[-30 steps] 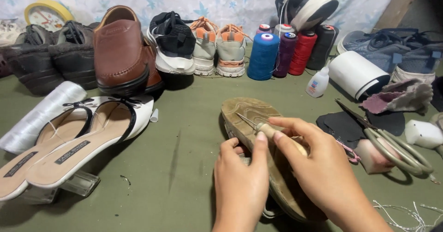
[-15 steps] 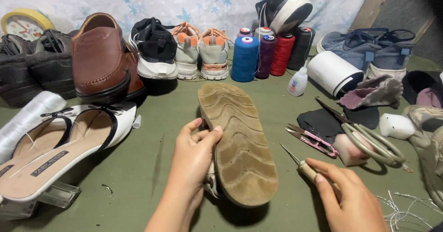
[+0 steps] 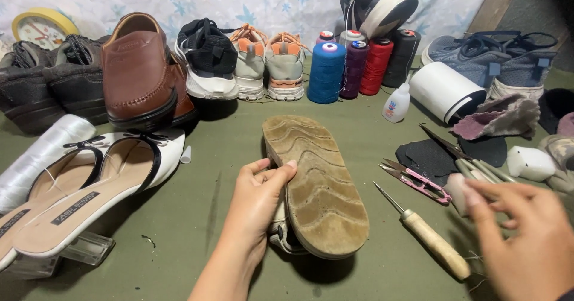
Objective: Repairing a sandal by applying adhesive to the sole and pressing it into place, followed by detail work with an awl.
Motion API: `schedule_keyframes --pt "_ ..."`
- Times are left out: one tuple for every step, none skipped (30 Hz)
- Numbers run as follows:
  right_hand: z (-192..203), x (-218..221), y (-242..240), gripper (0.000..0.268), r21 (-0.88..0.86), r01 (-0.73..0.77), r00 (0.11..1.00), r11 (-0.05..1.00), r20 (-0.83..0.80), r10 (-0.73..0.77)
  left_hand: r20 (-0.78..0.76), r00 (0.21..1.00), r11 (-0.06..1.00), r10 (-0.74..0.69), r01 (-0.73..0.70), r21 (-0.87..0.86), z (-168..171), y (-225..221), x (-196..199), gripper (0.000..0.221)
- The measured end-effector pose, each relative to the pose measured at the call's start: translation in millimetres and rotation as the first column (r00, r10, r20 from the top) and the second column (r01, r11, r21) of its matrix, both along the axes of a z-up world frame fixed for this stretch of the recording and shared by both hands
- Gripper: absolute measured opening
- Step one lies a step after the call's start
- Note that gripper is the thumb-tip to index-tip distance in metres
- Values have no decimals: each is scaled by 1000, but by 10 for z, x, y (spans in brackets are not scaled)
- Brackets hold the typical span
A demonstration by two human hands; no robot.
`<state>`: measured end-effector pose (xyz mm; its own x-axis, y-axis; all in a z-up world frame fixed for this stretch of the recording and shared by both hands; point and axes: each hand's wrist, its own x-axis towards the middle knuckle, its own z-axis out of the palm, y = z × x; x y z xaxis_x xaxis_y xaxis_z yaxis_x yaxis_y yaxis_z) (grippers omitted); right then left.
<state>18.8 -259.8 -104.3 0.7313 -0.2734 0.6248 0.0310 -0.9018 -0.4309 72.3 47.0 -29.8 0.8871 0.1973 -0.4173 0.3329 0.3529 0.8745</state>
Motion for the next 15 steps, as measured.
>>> schedule_keyframes --pt "-165 151 -359 27 -3 -1 1000 1000 -1 1 -1 1000 1000 1 -1 -3 46 3 -2 71" --pt "-329 301 -717 31 -17 -25 999 1000 20 25 -39 999 1000 3 -3 -4 91 9 -6 71" --pt "-492 454 -1071 34 -30 -50 998 998 40 51 -79 997 1000 6 -6 -4 137 18 -13 71" --pt "-611 586 -1331 34 -33 -53 998 998 38 54 -81 997 1000 8 -9 -7 45 38 49 71" --pt "-743 717 -1584 33 34 -25 996 999 -79 28 -41 999 1000 -21 21 -4 -46 61 110 41" --pt "-877 848 -1838 31 97 12 980 995 -197 8 -1 999 999 -50 50 0 -136 81 171 27" --pt "-923 932 -1964 31 97 10 980 995 -197 10 -2 999 999 -48 48 1 -81 82 170 27" --pt "-968 1016 -2090 30 198 -2 956 980 -287 60 -39 997 996 -68 70 60 -25 82 169 31" --pt "-1004 1099 -2223 29 296 -2 923 955 -367 116 -77 993 989 -86 95 116 32 78 173 35" --pt "-886 1155 -2188 29 295 -3 923 956 -367 116 -76 993 989 -86 94 115 118 49 128 35" --pt "-776 1198 -2156 33 55 75 856 996 -516 -36 -154 985 974 -77 108 199 205 17 86 52" --pt "-666 1241 -2124 38 -187 117 764 975 -610 -209 -229 971 951 -62 126 281 293 -16 45 92" --pt "-451 1236 -1917 38 -188 121 764 975 -609 -212 -228 971 951 -65 129 280 281 -54 19 92" --pt "-238 1231 -1705 32 -338 107 636 935 -699 -326 -197 974 940 -109 166 298 269 -87 -8 102" --pt "-25 1245 -1473 28 -478 60 494 876 -749 -443 -167 975 928 -149 196 316 252 -102 -39 114"
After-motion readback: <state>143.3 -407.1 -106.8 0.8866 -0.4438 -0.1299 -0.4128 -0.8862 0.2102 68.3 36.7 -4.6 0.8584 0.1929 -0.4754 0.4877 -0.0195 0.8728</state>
